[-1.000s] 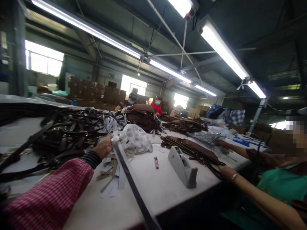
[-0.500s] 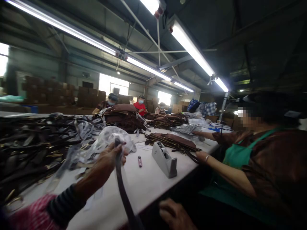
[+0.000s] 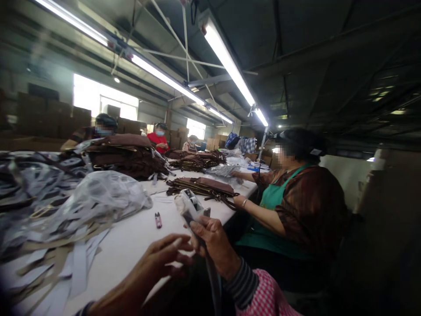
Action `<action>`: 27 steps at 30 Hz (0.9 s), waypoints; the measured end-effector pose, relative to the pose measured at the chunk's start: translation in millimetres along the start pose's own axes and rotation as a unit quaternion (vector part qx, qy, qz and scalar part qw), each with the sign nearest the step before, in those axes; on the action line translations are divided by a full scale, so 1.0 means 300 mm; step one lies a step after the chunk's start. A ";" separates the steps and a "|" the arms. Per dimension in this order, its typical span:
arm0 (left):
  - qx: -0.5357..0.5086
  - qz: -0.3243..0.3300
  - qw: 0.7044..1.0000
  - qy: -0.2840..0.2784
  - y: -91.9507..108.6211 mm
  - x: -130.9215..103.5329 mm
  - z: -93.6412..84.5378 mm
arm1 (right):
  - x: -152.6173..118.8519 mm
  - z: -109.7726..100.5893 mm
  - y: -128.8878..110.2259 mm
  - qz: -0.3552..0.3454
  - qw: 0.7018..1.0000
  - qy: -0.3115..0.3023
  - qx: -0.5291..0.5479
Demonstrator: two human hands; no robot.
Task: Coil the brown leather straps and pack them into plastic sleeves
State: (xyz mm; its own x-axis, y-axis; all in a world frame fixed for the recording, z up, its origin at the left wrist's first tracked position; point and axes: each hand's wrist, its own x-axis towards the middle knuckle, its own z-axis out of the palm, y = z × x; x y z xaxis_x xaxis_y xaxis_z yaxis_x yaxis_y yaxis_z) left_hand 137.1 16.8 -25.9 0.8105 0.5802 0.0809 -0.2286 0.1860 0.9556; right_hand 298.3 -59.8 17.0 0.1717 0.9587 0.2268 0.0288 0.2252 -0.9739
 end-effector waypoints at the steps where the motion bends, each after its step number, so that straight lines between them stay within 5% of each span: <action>1: -0.037 -0.006 0.999 0.008 0.027 0.009 -0.020 | -0.027 -0.017 0.004 0.005 0.999 -0.006 -0.032; 8: 0.038 0.016 0.996 -0.080 0.159 0.021 -0.098 | -0.100 -0.031 -0.006 0.077 0.986 -0.076 -0.127; 18: 0.219 -0.056 0.956 -0.185 0.156 0.015 -0.143 | -0.065 0.013 -0.031 0.073 0.964 -0.159 -0.201; 27: 0.293 -0.045 0.941 -0.161 0.146 0.026 -0.174 | -0.078 -0.070 -0.053 0.087 0.950 -0.161 -0.254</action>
State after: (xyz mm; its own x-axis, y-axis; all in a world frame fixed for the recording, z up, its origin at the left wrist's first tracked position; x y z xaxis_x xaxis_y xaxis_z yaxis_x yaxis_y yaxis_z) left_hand 105.4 70.9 1.8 0.9555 0.2945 -0.0173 0.1099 -0.3010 0.9473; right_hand 314.6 -89.4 27.0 -0.0909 0.9955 -0.0259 0.5126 0.0245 -0.8583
